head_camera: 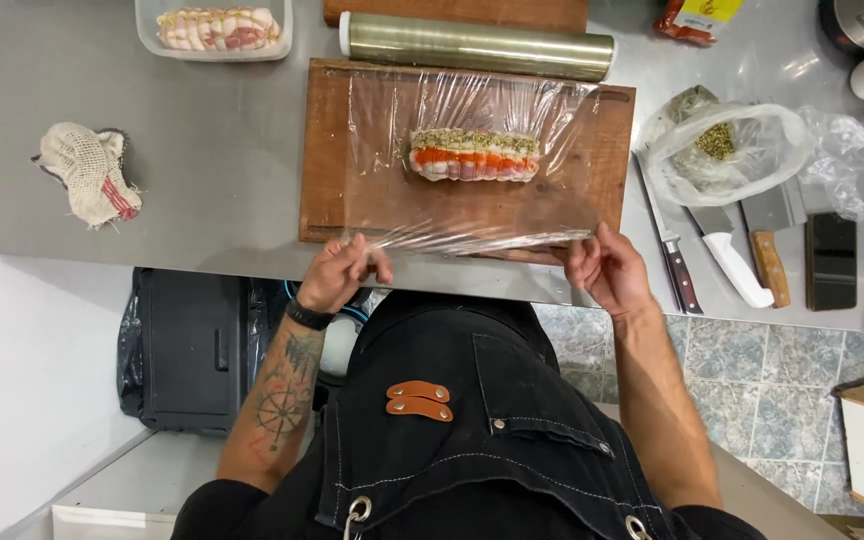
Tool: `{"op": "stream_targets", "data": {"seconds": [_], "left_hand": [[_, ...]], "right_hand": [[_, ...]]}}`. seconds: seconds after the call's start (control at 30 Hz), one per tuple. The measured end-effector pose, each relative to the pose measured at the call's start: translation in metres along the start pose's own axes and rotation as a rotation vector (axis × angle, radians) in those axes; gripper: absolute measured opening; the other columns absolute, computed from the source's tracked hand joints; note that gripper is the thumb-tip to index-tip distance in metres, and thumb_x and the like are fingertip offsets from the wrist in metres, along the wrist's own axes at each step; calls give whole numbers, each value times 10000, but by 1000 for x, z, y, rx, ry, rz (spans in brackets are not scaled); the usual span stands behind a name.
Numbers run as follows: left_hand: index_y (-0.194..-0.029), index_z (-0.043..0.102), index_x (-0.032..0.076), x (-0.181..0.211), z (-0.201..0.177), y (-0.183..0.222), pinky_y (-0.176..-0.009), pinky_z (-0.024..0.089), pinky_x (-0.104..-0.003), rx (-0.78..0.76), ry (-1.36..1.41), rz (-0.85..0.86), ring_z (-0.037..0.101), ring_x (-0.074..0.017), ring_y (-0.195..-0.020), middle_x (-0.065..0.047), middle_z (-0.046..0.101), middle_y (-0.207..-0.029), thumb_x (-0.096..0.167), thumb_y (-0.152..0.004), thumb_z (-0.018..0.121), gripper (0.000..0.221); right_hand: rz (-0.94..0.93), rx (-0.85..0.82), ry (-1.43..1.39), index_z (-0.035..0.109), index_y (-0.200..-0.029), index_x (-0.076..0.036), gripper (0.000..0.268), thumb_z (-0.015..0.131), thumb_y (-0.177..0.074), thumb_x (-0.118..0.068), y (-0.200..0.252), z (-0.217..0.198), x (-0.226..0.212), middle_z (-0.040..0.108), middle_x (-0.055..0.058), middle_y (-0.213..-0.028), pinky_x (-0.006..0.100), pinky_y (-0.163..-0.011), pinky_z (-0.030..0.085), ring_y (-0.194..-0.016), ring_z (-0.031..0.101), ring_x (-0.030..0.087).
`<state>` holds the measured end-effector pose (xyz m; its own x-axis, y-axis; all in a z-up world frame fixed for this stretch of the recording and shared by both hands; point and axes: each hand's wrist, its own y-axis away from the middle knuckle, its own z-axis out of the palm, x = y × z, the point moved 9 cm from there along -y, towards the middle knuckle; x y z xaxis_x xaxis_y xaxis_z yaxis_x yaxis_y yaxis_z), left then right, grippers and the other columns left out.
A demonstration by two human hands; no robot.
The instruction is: Wrapping meat rolls in bacon strips and then sealing them tightly with plastic wrap on a preparation table.
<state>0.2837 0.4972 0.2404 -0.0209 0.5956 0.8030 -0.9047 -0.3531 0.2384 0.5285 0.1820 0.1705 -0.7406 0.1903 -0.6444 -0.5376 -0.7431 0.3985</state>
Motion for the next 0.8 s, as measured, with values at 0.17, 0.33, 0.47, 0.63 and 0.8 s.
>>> {"op": "stream_targets", "data": {"seconds": [0.17, 0.33, 0.47, 0.63, 0.8], "left_hand": [[-508, 426, 157, 15, 5, -16, -662, 393, -255, -76, -46, 76, 688, -257, -677, -271, 739, -740, 357, -1157, 513, 685], [-515, 420, 165, 10, 2, -14, -696, 388, -256, -130, -97, 78, 677, -229, -709, -253, 758, -774, 375, -1145, 535, 674], [-522, 415, 155, 15, 6, -7, -648, 355, -237, -87, -102, 35, 624, -190, -681, -261, 753, -754, 324, -1143, 544, 657], [-503, 426, 141, 24, 14, -4, -550, 302, -212, 8, -72, 1, 541, -125, -589, -203, 718, -683, 294, -1129, 592, 665], [-504, 444, 138, 20, 13, 2, -595, 321, -197, -44, -177, -23, 600, -159, -659, -265, 758, -738, 316, -1126, 584, 662]], "right_hand": [[-127, 270, -118, 526, -705, -134, 294, 623, -976, -74, -3, 7, -19, 750, 137, -805, 317, -644, 678, -758, 831, 257], [-62, 268, -335, 558, -811, -194, 207, 627, -906, -24, 7, 25, -13, 755, 3, -860, 212, -600, 590, -652, 686, 93], [144, 253, -404, 657, -969, -94, 349, 632, -901, -436, 9, 54, 9, 678, 159, -998, 378, -615, 600, -739, 703, 258], [144, 305, -389, 668, -1019, -60, 629, 631, -944, -683, -22, 71, -12, 833, 208, -1044, 377, -641, 661, -843, 837, 309], [92, 348, 6, 563, -1052, -184, 183, 736, -1018, -232, -21, 88, -34, 484, -85, -731, 166, -415, 330, -521, 414, 37]]}}
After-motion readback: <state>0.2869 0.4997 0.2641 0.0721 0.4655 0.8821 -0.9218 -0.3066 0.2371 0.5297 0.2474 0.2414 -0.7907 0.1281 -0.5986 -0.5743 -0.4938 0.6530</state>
